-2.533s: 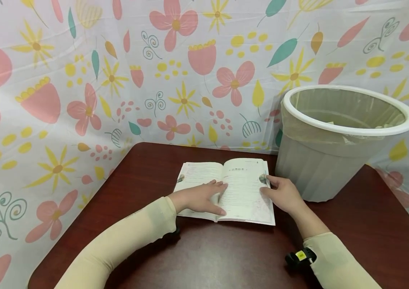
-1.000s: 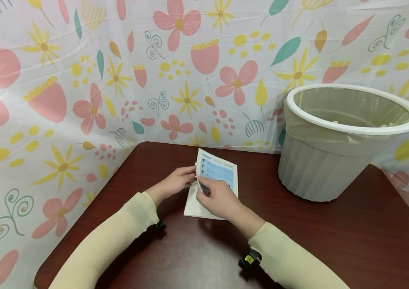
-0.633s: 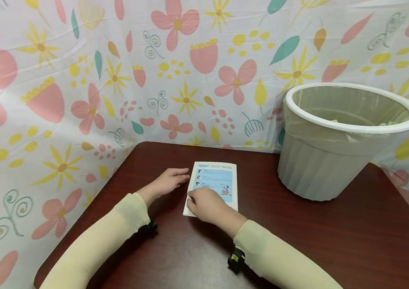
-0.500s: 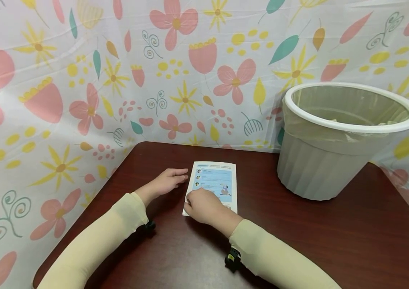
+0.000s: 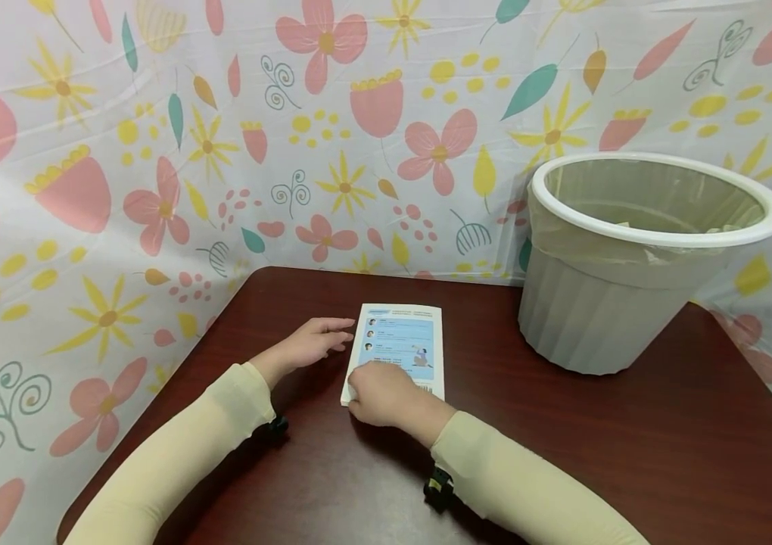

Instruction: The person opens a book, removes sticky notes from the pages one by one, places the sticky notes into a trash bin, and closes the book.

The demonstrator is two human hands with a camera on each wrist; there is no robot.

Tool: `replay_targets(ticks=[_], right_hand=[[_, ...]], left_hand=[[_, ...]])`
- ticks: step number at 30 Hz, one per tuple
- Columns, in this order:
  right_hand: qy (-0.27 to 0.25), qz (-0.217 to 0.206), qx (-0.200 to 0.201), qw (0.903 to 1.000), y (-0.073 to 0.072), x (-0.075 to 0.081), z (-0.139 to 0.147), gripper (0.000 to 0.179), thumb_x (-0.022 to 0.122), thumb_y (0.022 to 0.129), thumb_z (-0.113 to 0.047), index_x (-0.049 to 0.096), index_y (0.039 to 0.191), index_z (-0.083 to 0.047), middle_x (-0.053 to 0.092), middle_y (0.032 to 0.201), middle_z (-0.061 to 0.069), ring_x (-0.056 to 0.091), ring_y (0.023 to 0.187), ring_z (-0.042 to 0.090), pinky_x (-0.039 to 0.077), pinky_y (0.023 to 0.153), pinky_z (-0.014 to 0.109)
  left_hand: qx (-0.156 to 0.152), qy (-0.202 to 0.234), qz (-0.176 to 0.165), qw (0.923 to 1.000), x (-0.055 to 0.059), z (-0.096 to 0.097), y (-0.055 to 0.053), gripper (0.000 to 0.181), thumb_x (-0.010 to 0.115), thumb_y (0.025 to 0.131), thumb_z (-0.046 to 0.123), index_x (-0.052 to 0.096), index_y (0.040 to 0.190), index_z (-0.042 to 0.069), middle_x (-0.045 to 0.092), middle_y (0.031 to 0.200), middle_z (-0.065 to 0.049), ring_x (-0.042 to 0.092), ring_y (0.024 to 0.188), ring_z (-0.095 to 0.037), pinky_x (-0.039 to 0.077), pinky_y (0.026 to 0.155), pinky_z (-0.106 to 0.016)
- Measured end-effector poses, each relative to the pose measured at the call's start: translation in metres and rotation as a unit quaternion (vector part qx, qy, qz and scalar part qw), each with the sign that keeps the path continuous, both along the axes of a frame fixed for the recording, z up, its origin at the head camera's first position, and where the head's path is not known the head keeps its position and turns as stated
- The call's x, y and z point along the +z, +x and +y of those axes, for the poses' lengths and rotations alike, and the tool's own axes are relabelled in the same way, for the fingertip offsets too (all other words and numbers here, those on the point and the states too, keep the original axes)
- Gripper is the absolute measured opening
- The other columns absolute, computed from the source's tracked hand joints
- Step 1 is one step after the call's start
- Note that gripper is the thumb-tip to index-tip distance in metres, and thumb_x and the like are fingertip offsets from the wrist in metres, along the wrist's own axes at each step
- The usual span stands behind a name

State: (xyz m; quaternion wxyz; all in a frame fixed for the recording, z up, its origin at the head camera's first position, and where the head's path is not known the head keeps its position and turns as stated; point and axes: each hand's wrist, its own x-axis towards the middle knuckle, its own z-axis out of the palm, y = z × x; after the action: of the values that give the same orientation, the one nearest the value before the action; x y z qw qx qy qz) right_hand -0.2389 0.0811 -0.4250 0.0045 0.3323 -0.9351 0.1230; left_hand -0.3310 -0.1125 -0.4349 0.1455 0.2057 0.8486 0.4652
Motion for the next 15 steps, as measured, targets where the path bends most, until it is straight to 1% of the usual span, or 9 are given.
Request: replay_targets(ticks=[1,2,4,5,6,8,10,13,15], right_hand=[[-0.015,-0.025,0.005,0.9996,-0.002,0.003,0.005,0.016,0.070,0.091,-0.021,0.078,0.091,-0.008,0.077,0.085,0.001,0.070,0.082,0.016,0.059,0.076,0.038],[-0.031,-0.048,0.009,0.9983,-0.005,0.006,0.012,0.021,0.068,0.092,-0.020,0.079,0.102,-0.005,0.079,0.096,0.004,0.072,0.091,0.019,0.059,0.083,0.040],[-0.071,-0.086,0.002,0.9938,-0.013,0.012,0.029,0.031,0.065,0.096,-0.020,0.076,0.119,-0.003,0.078,0.115,0.007,0.072,0.111,0.024,0.057,0.096,0.043],[-0.089,-0.095,-0.005,0.9914,-0.018,0.014,0.039,0.034,0.064,0.097,-0.021,0.075,0.123,-0.002,0.077,0.120,0.009,0.070,0.118,0.026,0.056,0.101,0.045],[-0.109,-0.103,-0.017,0.9885,-0.024,0.015,0.049,0.035,0.063,0.099,-0.022,0.074,0.125,-0.001,0.076,0.123,0.012,0.069,0.121,0.029,0.055,0.102,0.048],[-0.138,-0.108,-0.059,0.9827,-0.036,0.015,0.069,0.039,0.062,0.101,-0.025,0.070,0.130,0.000,0.072,0.130,0.015,0.065,0.127,0.033,0.052,0.106,0.051],[-0.155,-0.117,-0.114,0.9744,-0.044,0.013,0.085,0.047,0.058,0.102,-0.028,0.063,0.139,0.001,0.065,0.140,0.020,0.059,0.133,0.037,0.049,0.109,0.055],[-0.156,-0.137,-0.184,0.9608,-0.051,0.005,0.103,0.059,0.053,0.104,-0.032,0.049,0.151,0.002,0.052,0.152,0.025,0.051,0.141,0.041,0.044,0.112,0.058],[-0.150,-0.155,-0.211,0.9535,-0.052,0.000,0.109,0.065,0.052,0.104,-0.034,0.041,0.155,0.004,0.046,0.157,0.026,0.046,0.144,0.042,0.041,0.115,0.059]], left_hand=[[-0.001,-0.001,0.009,1.0000,0.000,0.001,0.001,0.048,0.052,0.107,0.020,0.049,0.153,0.004,0.057,0.151,-0.016,0.066,0.125,-0.033,0.050,0.109,-0.048],[0.000,-0.004,0.017,0.9999,0.000,0.002,0.001,0.048,0.053,0.107,0.020,0.050,0.153,0.005,0.057,0.150,-0.016,0.065,0.127,-0.032,0.050,0.109,-0.048],[-0.002,-0.014,0.037,0.9992,0.000,0.005,0.004,0.048,0.054,0.107,0.021,0.050,0.152,0.005,0.059,0.149,-0.017,0.062,0.132,-0.031,0.048,0.111,-0.048],[-0.005,-0.018,0.047,0.9987,0.001,0.007,0.005,0.049,0.054,0.107,0.022,0.050,0.152,0.005,0.058,0.149,-0.016,0.059,0.134,-0.030,0.047,0.112,-0.049],[-0.008,-0.022,0.054,0.9983,0.001,0.010,0.007,0.050,0.055,0.106,0.023,0.050,0.153,0.005,0.057,0.150,-0.015,0.056,0.138,-0.029,0.045,0.115,-0.049],[-0.014,-0.036,0.065,0.9971,0.002,0.015,0.011,0.052,0.056,0.106,0.025,0.048,0.154,0.007,0.054,0.154,-0.013,0.050,0.144,-0.029,0.041,0.118,-0.050],[-0.023,-0.049,0.069,0.9962,0.003,0.021,0.014,0.054,0.056,0.106,0.028,0.046,0.156,0.010,0.049,0.159,-0.010,0.042,0.150,-0.029,0.037,0.121,-0.051],[-0.036,-0.062,0.060,0.9956,0.003,0.030,0.018,0.057,0.056,0.106,0.033,0.044,0.158,0.014,0.040,0.165,-0.007,0.033,0.155,-0.028,0.032,0.124,-0.052],[-0.048,-0.063,0.052,0.9955,0.001,0.035,0.018,0.057,0.055,0.106,0.034,0.044,0.158,0.016,0.037,0.167,-0.005,0.031,0.156,-0.027,0.032,0.124,-0.052]])
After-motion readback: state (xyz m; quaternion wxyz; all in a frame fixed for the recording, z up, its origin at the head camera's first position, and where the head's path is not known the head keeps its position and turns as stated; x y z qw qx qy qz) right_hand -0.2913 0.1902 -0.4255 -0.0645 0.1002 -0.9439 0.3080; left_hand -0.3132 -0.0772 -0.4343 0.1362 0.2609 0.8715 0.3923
